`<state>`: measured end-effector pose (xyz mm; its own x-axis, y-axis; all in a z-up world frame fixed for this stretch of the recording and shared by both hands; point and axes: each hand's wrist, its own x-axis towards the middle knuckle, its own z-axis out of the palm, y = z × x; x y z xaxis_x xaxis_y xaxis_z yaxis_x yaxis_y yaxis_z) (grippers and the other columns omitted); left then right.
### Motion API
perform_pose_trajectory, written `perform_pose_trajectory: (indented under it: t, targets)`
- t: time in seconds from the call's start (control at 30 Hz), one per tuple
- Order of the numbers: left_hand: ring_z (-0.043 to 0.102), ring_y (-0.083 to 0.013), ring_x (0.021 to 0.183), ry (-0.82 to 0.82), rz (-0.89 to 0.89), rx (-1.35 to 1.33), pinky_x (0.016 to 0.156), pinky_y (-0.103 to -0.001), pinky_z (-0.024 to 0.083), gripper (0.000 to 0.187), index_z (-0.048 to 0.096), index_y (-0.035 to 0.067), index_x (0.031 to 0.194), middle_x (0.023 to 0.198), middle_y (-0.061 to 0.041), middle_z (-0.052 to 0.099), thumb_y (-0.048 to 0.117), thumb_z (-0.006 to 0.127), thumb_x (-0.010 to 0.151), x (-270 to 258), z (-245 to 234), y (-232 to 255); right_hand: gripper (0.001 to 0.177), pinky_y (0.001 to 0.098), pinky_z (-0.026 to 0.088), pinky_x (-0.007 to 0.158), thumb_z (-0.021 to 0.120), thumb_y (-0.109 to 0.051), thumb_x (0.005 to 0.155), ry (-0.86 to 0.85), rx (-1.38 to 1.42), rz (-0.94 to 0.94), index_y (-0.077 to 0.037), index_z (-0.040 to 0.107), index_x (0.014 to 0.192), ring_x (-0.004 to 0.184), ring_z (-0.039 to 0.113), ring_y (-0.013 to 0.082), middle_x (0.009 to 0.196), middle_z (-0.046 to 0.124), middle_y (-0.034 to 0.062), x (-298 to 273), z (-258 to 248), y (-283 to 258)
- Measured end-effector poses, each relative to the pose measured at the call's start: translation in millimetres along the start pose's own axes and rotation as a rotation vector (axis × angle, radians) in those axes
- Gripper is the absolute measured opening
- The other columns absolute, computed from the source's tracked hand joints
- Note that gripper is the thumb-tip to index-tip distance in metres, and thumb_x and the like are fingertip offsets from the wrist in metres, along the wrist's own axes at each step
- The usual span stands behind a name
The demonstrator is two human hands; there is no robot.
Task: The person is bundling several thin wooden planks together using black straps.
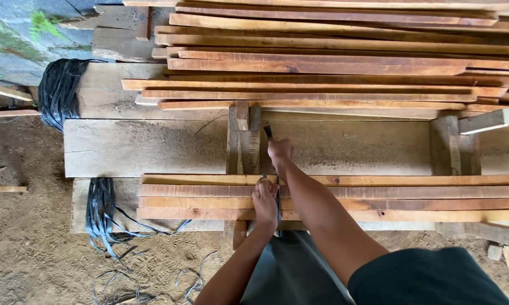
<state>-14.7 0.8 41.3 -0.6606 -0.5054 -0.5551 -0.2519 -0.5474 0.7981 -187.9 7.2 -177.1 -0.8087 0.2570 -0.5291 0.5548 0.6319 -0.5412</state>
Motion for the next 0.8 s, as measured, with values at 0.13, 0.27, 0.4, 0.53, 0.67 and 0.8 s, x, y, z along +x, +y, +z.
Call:
perform_pose_trajectory:
  t: [0.13,0.27,0.4,0.53,0.67,0.8]
  targets:
    - [0.023,-0.0156,0.068,-0.055,0.015,-0.068,0.079,-0.034,0.042,0.037,0.022,0.017,0.075,0.074,0.003,0.016,0.017,0.039,0.108,1.4,1.1,-1.6,0.045,0.0420,0.047,0.050,0.075,-0.035,0.087,0.000,0.212,-0.038,0.009,0.069,0.089,0.059,0.067,0.0231,0.066,0.063,0.0163,-14.3,-13.5,-10.5]
    - [0.031,-0.0137,0.066,-0.021,-0.033,-0.133,0.077,-0.036,0.037,0.031,0.026,0.018,0.077,0.071,0.003,0.024,0.020,0.038,0.105,4.2,-5.9,-5.7,0.052,0.0411,0.051,0.055,0.073,-0.035,0.090,0.013,0.344,-0.007,0.013,0.064,0.108,0.073,0.065,0.0214,0.082,0.065,0.0189,-49.9,-44.5,-36.0]
    - [0.022,-0.0127,0.065,-0.109,0.036,-0.078,0.073,-0.038,0.032,0.034,0.028,0.021,0.075,0.071,0.003,0.018,0.019,0.036,0.108,-8.0,-14.7,-7.7,0.055,0.0358,0.049,0.051,0.076,-0.030,0.091,0.080,0.533,0.033,0.014,0.057,0.118,0.066,0.064,0.0195,0.087,0.062,0.0189,-38.2,-38.8,-28.4]
    - [0.024,-0.0137,0.072,-0.149,0.092,-0.120,0.079,-0.041,0.034,0.032,0.024,0.018,0.077,0.076,0.001,0.016,0.015,0.035,0.107,5.3,-21.4,-35.0,0.032,0.0402,0.040,0.050,0.069,-0.019,0.087,0.067,0.574,-0.083,-0.001,0.055,0.064,0.050,0.047,0.0143,0.056,0.044,0.0080,-58.4,-51.3,-40.3]
    - [0.025,-0.0135,0.070,-0.160,0.108,-0.040,0.078,-0.041,0.033,0.034,0.025,0.019,0.076,0.076,0.003,0.017,0.019,0.037,0.108,-4.6,-15.4,-21.3,0.033,0.0477,0.046,0.053,0.070,-0.022,0.082,0.094,0.524,-0.113,0.003,0.062,0.061,0.053,0.054,0.0220,0.055,0.052,0.0139,-45.9,-41.4,-35.1]
    - [0.026,-0.0112,0.067,-0.128,0.099,0.008,0.078,-0.040,0.038,0.037,0.029,0.018,0.073,0.073,0.004,0.020,0.021,0.039,0.108,-10.2,-10.4,-9.9,0.036,0.0455,0.045,0.057,0.067,-0.022,0.081,0.091,0.469,-0.154,-0.006,0.054,0.052,0.051,0.048,0.0184,0.050,0.044,0.0080,-59.7,-51.5,-40.4]
